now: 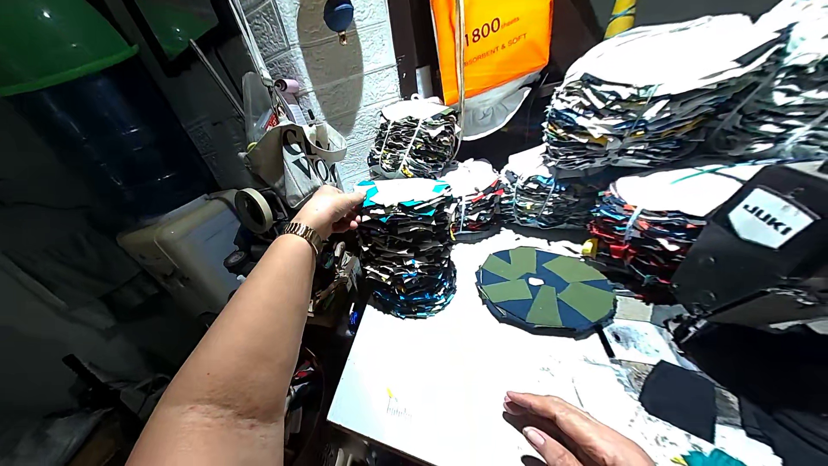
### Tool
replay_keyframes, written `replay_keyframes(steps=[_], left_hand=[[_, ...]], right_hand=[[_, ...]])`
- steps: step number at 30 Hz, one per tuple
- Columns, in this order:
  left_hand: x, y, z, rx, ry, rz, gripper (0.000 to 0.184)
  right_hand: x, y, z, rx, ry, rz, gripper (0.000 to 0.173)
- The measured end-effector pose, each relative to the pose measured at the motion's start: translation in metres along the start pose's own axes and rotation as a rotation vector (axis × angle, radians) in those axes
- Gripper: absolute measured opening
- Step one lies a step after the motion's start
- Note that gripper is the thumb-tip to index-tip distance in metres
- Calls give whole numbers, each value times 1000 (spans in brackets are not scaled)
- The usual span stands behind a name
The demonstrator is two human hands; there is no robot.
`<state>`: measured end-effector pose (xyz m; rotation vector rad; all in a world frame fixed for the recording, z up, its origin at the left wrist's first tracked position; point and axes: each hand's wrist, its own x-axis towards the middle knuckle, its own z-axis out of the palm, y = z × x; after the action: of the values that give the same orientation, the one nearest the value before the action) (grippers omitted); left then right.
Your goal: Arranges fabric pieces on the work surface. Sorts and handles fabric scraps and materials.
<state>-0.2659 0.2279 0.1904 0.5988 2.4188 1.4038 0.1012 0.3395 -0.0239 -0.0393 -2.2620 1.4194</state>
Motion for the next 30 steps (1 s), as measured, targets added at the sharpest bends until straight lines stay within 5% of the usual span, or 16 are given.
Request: replay_keyframes(steps=[4,7,11,14,18,30], left_hand=[[-18,6,-4,336,217,228,41],[-59,6,-4,426,338,516,36],[-139,-30,35,396,234,834,19],[-170,-76,76,295,19,867,14],[-184,-137,130,243,-208,825,15],[-188,-161,188,363,-119,958,18]], right_hand=[[-7,-2,1,-46,59,-79,27],[-18,-18,-5,-390,58,-220,19],[-58,-25,-23,-772,118,-59,21],[-85,-4,-35,-910,274,-2,35],[-104,-4,-48,-975,400,58,33],[-83,4,-72,-931,466,17,25]])
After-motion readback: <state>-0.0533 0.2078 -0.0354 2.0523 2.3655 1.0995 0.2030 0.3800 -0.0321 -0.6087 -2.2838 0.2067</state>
